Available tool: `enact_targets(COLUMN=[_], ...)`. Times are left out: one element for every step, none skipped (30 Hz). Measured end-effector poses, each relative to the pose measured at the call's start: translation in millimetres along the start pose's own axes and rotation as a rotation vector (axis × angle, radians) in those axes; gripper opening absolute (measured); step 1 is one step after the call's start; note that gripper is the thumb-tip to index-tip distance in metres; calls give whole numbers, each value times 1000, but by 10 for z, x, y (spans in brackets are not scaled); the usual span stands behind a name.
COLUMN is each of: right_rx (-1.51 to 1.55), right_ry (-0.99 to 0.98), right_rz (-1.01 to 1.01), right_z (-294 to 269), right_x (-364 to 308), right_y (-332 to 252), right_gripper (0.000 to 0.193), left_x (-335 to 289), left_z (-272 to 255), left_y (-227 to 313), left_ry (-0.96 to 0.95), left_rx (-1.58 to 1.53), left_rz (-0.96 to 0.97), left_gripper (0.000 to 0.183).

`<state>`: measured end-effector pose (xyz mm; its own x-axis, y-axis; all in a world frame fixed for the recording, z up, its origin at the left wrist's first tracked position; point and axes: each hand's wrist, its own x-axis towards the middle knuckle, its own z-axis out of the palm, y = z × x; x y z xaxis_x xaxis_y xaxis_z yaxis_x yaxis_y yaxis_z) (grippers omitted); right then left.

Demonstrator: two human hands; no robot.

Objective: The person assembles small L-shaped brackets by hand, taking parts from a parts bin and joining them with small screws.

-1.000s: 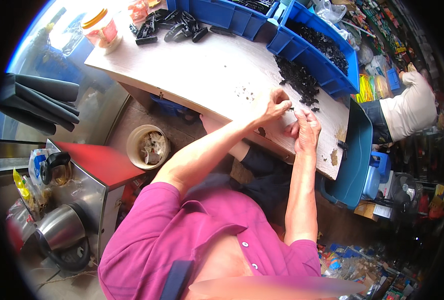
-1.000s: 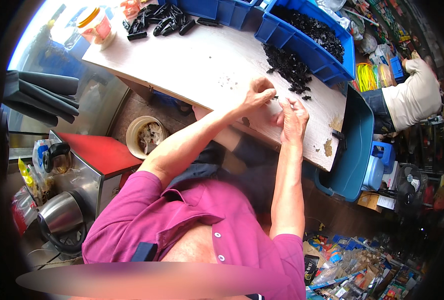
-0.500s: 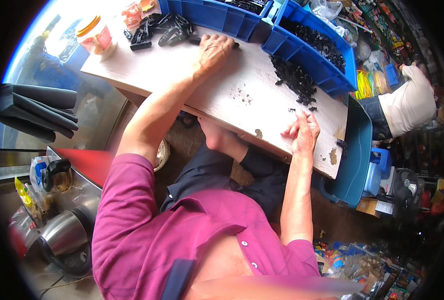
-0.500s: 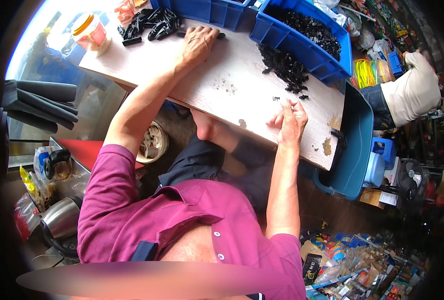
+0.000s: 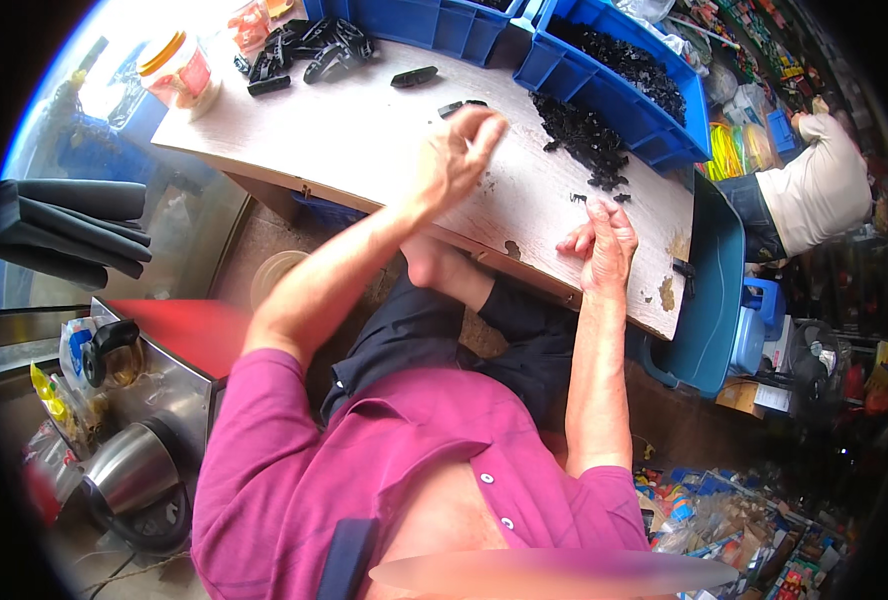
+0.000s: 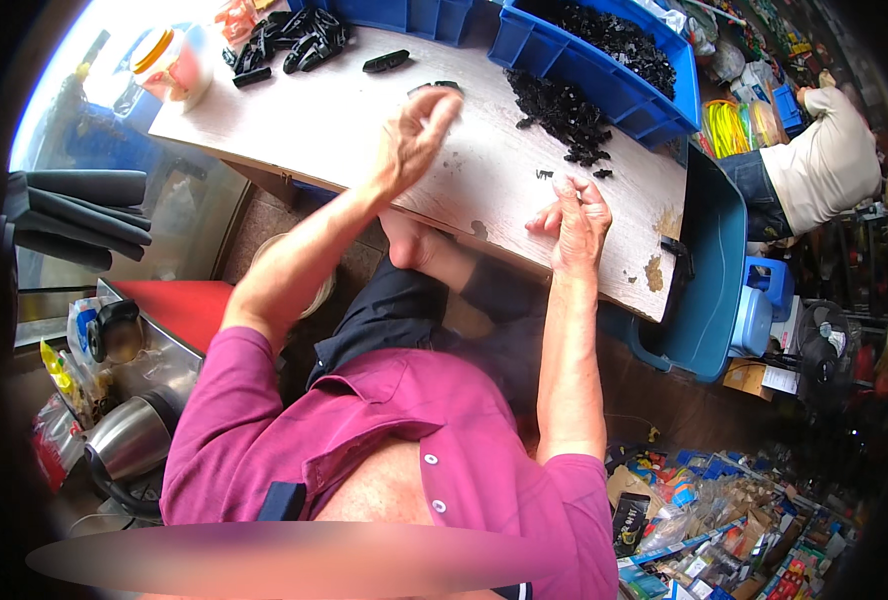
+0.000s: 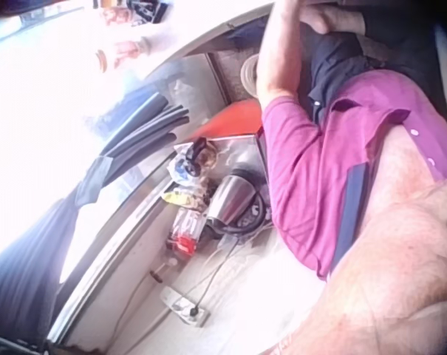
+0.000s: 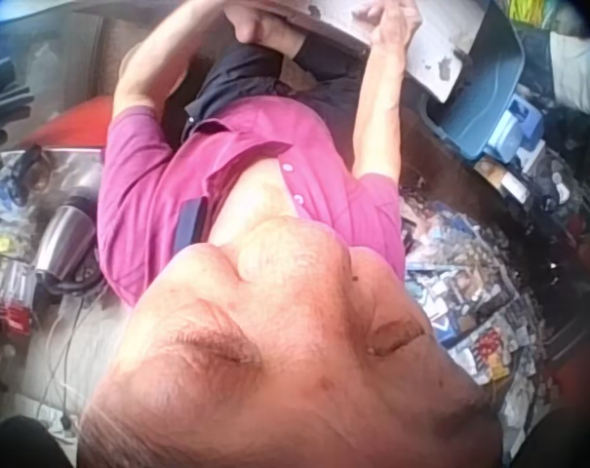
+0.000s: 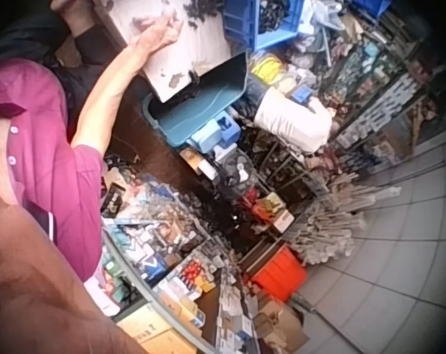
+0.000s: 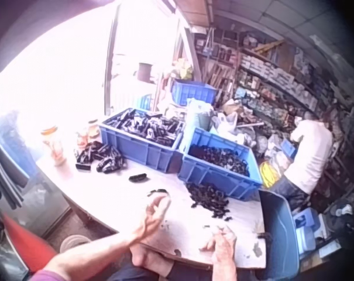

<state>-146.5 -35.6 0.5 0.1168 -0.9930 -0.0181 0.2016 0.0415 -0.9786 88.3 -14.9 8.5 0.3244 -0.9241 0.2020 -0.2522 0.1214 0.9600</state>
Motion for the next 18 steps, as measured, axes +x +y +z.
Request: enact_targets(right_rx=[22,21,50,78,77,65,54,53,36,20,17,-1,-19,-9,-2,3,7,2], right_ry=[-36,-38,-71,-105,-125,-131,-136,-133,-131,-128,-122,-122,-120,-145,-153,-157,-160,-147], right_rz=[-15,-13,11,33,47,38,29,29,42,56,58,62,66,54,49,49,50,54], right_z=[27,52,99,151,187,181,176,168,176,185,200,206,203,186,205,213,216,211], right_x=[-2,-14,-44,-73,-84,-82,-82,-83,-92,-102,-104,-101,-95,-80,-76,-89,-99,-96], right_y=[1,14,24,29,34,45,53,57,47,38,28,12,9,27,22,12,5,9], right_gripper=[16,16,15,13,12,13,13,13,15,17,17,19,21,24,25,25,25,25], left_x=[-115,-213,-279,-313,-352,-374,-373,-370,-377,-386,-397,-411,-422,-429,-437,-455,-454,-462], left_z=[118,239,342,441,514,513,542,580,591,602,608,621,626,620,600,587,598,606], left_y=[-19,43,93,28,-46,30,-9,-73,-74,-78,-86,-79,-84,-94,-82,-48,-47,-22], left_ry=[-56,-134,-212,-283,-355,-378,-381,-365,-348,-351,-301,-254,-264,-245,-225,-219,-229,-221], left_rx=[-311,-427,-544,-668,-792,-795,-796,-853,-910,-913,-924,-937,-941,-954,-966,-935,-939,-915], left_rz=[-72,-238,-404,-438,-470,-481,-482,-461,-440,-444,-446,-450,-456,-404,-352,-381,-389,-369], left_gripper=[35,34,33,31,29,22,22,19,15,15,12,10,10,10,10,11,11,11])
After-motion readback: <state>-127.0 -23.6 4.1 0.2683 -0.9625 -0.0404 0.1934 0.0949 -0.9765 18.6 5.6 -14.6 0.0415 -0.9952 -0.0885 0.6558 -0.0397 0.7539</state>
